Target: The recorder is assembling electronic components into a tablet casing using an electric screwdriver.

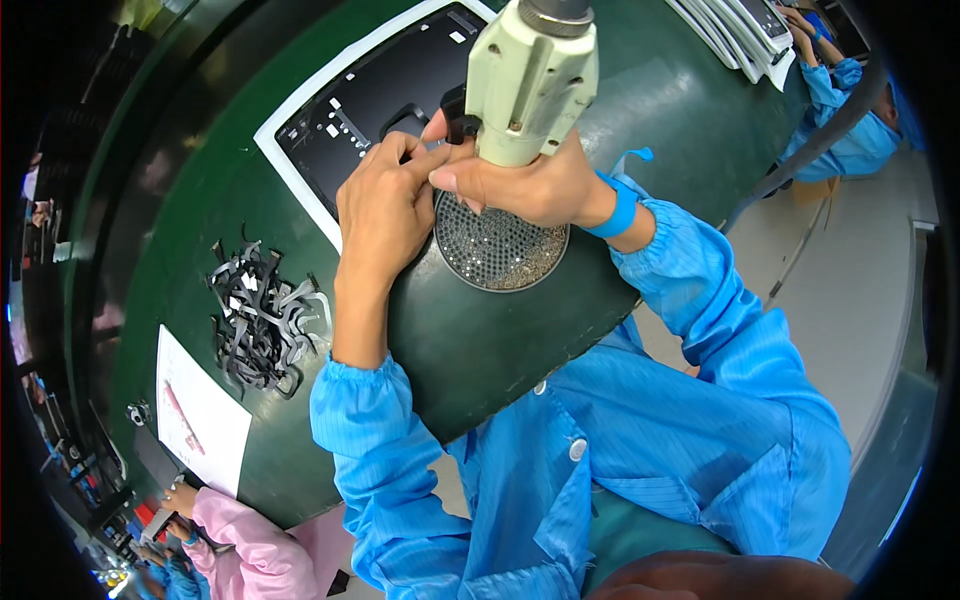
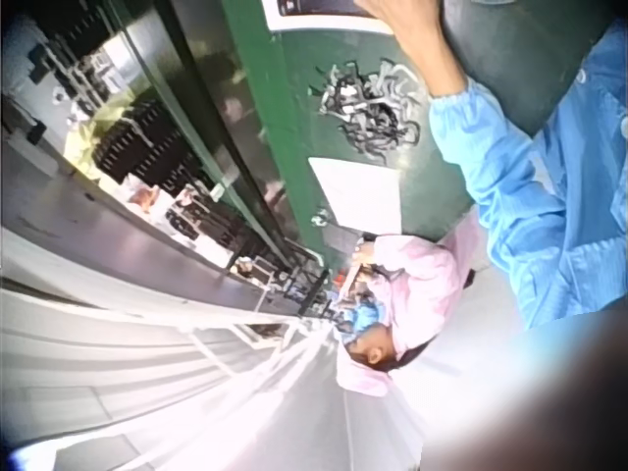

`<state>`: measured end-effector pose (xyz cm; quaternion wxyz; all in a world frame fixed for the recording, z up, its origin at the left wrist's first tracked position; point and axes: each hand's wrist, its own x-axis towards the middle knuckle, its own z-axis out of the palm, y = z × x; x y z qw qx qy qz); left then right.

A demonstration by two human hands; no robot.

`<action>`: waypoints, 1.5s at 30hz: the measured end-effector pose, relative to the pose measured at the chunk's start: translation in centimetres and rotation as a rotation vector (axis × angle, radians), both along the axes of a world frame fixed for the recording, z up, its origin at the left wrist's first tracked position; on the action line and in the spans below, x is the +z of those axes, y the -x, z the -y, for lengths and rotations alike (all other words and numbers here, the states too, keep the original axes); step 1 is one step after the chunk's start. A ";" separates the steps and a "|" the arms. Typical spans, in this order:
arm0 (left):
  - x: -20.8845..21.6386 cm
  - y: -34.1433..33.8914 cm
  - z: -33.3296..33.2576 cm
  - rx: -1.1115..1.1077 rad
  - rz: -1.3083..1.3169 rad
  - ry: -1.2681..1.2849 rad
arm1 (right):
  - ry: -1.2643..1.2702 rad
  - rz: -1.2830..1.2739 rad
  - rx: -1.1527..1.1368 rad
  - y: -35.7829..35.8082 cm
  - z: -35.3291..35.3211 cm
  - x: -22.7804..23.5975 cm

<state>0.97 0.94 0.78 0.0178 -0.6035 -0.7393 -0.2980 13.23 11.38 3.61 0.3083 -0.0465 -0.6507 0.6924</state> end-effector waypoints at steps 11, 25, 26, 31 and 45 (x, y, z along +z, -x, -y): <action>-0.1 0.2 -0.1 0.059 0.149 0.056 | -0.118 -0.137 -0.048 1.9 -2.2 3.0; -0.2 0.2 0.1 0.057 0.169 0.035 | -0.140 -0.093 -0.080 5.2 -2.5 0.8; -0.3 0.2 0.1 0.059 0.169 0.034 | -0.141 -0.093 -0.077 5.3 -2.6 0.5; -0.2 0.1 0.0 0.064 0.175 0.040 | -0.069 -0.107 -0.093 5.4 -2.5 0.2; -0.5 0.1 0.1 0.075 0.185 0.010 | -0.225 -0.139 -0.077 5.3 -2.0 -0.1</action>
